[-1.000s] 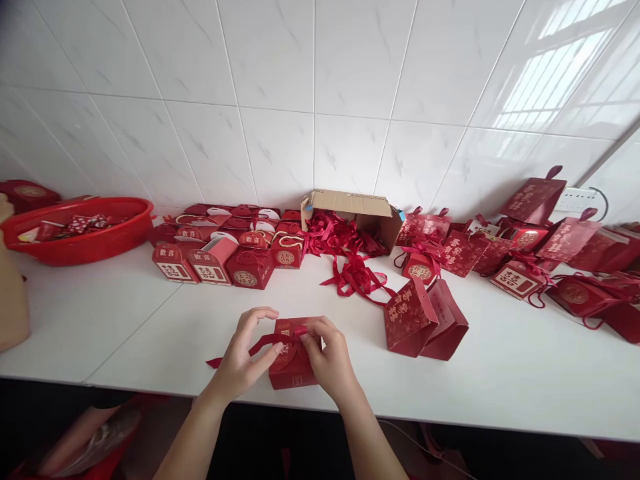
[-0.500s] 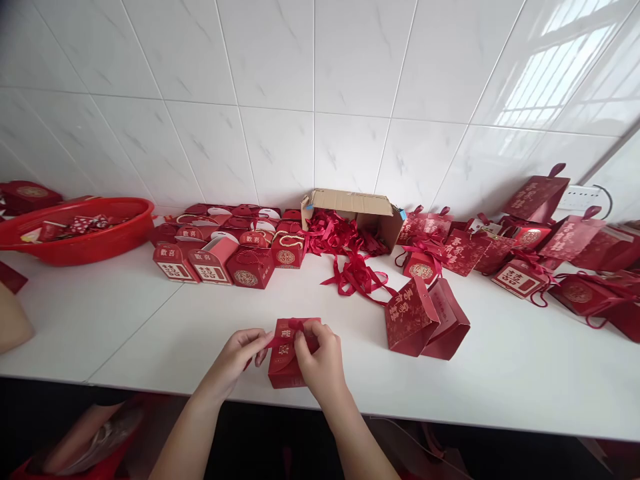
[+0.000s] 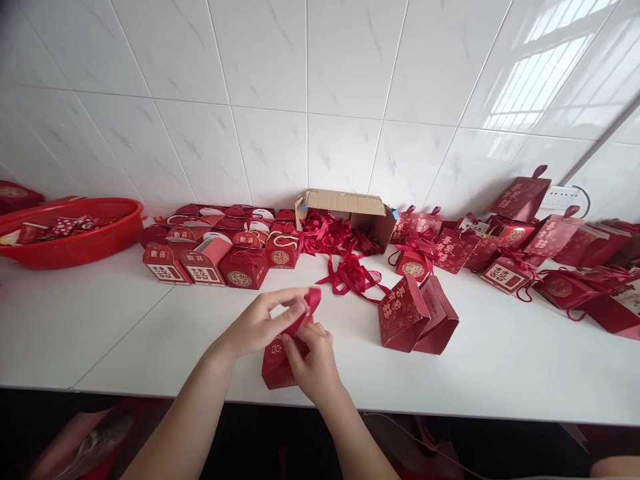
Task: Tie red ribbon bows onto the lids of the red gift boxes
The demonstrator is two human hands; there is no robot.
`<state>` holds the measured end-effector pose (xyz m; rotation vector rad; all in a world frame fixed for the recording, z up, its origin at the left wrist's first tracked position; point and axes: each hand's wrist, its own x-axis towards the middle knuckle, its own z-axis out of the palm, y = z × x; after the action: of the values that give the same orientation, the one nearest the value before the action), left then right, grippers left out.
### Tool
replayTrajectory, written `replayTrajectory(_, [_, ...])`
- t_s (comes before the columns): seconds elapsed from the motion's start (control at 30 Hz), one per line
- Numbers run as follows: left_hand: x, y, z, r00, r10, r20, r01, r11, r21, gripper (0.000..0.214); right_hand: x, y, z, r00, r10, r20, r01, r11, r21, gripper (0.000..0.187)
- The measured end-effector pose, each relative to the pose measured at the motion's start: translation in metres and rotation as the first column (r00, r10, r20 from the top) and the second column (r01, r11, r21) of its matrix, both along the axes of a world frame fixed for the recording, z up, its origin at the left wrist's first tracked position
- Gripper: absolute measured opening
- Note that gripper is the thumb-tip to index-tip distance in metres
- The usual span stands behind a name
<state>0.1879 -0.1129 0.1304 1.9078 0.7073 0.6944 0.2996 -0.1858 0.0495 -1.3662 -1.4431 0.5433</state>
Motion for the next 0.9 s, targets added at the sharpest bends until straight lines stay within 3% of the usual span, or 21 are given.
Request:
replayTrajectory(0.1, [-0.004, 0.009, -0.014, 0.997, 0.071, 0.031, -0.071, 0.997, -0.006, 0.045, 0.000, 0.003, -0.004, 0.999, -0.034, -0.026, 0.034, 0.999, -0.016, 0.033])
replayTrajectory(0.27, [-0.031, -0.001, -0.042, 0.987, 0.113, -0.114, -0.103, 0.991, 0.090, 0.033, 0.003, 0.002, -0.004, 0.994, 0.030, -0.100, -0.031, 0.999, -0.016, 0.024])
replayTrajectory(0.37, [-0.038, -0.008, -0.053, 0.987, 0.144, -0.069, -0.133, 0.981, 0.141, 0.023, 0.003, 0.001, -0.004, 0.989, 0.012, -0.150, -0.017, 0.999, -0.032, 0.017])
replayTrajectory(0.47, [-0.035, -0.010, -0.060, 0.981, 0.192, -0.003, -0.189, 0.969, 0.156, 0.016, 0.000, 0.001, -0.006, 0.962, -0.019, -0.273, 0.010, 0.999, -0.034, 0.013])
replayTrajectory(0.6, [-0.031, -0.013, -0.065, 0.975, 0.220, 0.018, -0.221, 0.971, 0.095, 0.016, -0.004, 0.001, -0.010, 0.922, -0.030, -0.386, 0.034, 0.999, 0.003, 0.020])
replayTrajectory(0.9, [-0.029, -0.019, -0.076, 0.970, 0.239, 0.048, -0.243, 0.964, 0.109, 0.014, -0.007, 0.002, -0.016, 0.960, -0.107, -0.260, 0.128, 0.990, 0.066, 0.017])
